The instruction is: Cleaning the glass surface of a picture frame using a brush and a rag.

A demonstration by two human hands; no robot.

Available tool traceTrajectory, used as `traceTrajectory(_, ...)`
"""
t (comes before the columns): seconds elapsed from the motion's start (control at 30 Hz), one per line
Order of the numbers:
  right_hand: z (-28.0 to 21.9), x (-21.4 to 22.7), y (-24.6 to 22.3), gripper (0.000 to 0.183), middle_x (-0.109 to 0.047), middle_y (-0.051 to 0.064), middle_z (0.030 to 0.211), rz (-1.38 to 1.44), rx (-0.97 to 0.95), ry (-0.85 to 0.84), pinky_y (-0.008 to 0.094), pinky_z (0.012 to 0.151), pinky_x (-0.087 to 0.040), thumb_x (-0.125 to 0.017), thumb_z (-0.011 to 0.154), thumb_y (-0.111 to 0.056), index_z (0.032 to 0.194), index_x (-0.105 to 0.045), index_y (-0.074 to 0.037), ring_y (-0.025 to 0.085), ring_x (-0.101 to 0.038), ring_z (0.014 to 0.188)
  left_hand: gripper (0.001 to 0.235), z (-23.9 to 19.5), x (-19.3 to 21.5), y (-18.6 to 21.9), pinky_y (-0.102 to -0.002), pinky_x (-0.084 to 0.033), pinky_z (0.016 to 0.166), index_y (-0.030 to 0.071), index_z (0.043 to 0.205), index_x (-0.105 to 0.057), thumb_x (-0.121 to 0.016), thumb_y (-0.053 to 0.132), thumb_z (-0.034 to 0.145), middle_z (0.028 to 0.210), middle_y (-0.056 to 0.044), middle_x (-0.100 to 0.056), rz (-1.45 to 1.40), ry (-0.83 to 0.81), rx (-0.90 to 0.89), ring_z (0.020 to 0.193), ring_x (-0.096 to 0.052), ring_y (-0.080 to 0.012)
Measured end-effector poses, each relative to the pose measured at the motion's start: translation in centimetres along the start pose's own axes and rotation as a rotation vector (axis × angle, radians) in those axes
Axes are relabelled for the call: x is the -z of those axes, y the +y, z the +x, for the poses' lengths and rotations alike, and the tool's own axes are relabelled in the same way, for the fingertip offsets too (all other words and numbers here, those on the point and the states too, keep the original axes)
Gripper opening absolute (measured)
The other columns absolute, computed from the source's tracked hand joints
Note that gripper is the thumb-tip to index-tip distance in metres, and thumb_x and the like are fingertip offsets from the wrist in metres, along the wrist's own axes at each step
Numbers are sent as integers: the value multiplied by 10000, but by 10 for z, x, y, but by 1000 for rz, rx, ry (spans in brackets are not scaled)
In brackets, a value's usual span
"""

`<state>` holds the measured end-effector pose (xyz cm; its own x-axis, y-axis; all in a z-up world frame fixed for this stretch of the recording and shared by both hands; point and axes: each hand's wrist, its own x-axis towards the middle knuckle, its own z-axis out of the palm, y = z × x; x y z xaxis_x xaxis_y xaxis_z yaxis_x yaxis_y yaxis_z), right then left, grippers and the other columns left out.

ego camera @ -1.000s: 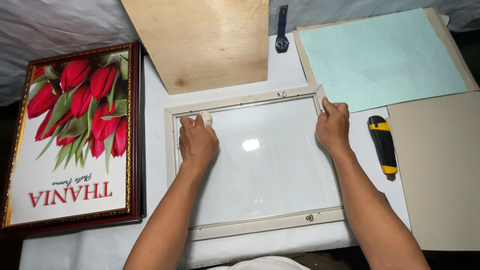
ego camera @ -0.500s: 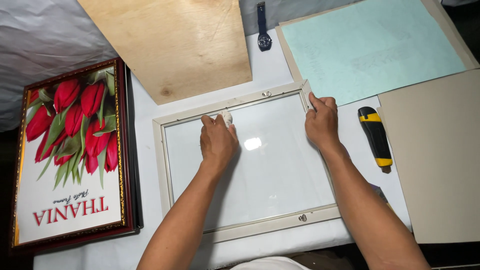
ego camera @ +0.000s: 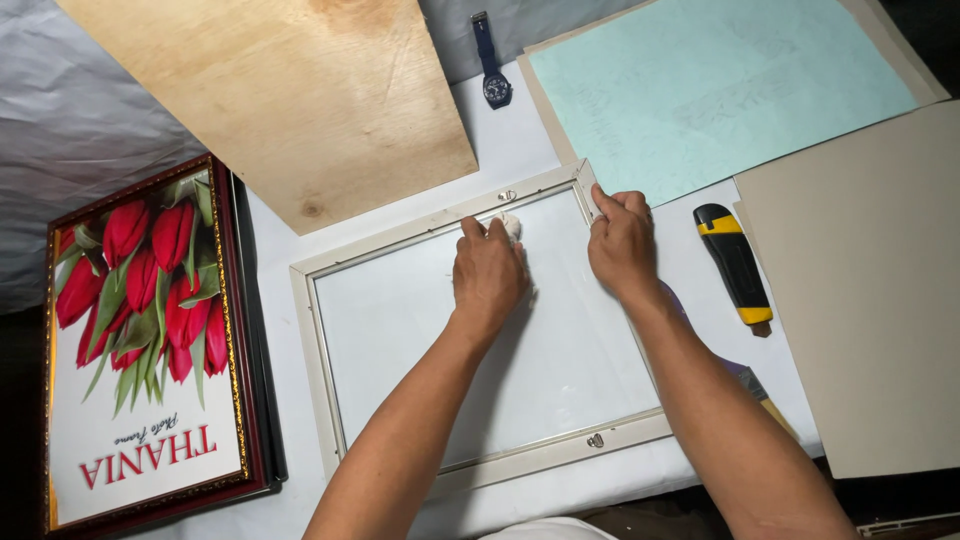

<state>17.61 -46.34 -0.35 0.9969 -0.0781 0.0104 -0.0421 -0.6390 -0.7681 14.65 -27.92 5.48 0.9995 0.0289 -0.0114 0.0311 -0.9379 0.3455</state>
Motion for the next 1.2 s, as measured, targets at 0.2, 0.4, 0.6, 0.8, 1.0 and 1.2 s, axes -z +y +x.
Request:
traceTrajectory(0.2, 1, -10, 15, 496, -573, 161, 1130, -10, 74, 71, 488, 1025, -437, -511, 930, -64, 1403, -657, -92, 410, -587, 1128, 342, 14, -7, 28, -532, -604, 775, -73, 1173, -620, -676, 148, 918, 1080, -217, -522, -4, -82, -67, 935, -673, -480)
traceTrajectory(0.4, 0, -9, 15, 479, -592, 160, 1099, 8, 96, 116, 468, 996, -454, -509, 931, -80, 1373, -686, -129, 404, -601, 1101, 300, 41, -26, 43, -518, -609, 773, -31, 1178, -595, -662, 116, 926, 1068, -199, -520, -2, -128, -139, 958, -668, -452)
traceTrajectory(0.6, 1, -6, 11, 469, -609, 147, 1107, 22, 71, 114, 452, 1001, -458, -502, 938, -95, 1364, -694, -144, 397, -603, 1116, 256, 56, -29, 40, -508, -618, 811, 47, 1201, -655, -645, 152, 968, 1124, -179, -527, 23, -144, -263, 1021, -648, -420)
traceTrajectory(0.8, 1, -5, 10, 460, -618, 147, 1101, 48, 70, 118, 451, 996, -464, -495, 946, -97, 1355, -699, -150, 390, -613, 1112, 293, 45, -23, 33, -486, -628, 858, 164, 1260, -664, -656, 202, 970, 1172, -126, -518, 60, -214, -336, 1084, -639, -382)
traceTrajectory(1.0, 1, 2, 6, 458, -606, 178, 1136, 73, 32, 63, 441, 993, -480, -502, 953, -65, 1368, -680, -140, 404, -604, 1131, 306, 18, -22, 30, -470, -627, 848, 190, 1280, -640, -644, 216, 975, 1180, -116, -511, 81, -272, -386, 1064, -625, -361)
traceTrajectory(1.2, 6, 19, 4, 442, -644, 97, 1154, 94, -71, -53, 401, 956, -514, -644, 900, -90, 1321, -714, -205, 302, -655, 1104, 333, -17, -12, 34, -458, -626, 847, 212, 1306, -645, -644, 192, 973, 1198, -107, -510, 58, -322, -435, 1074, -612, -339)
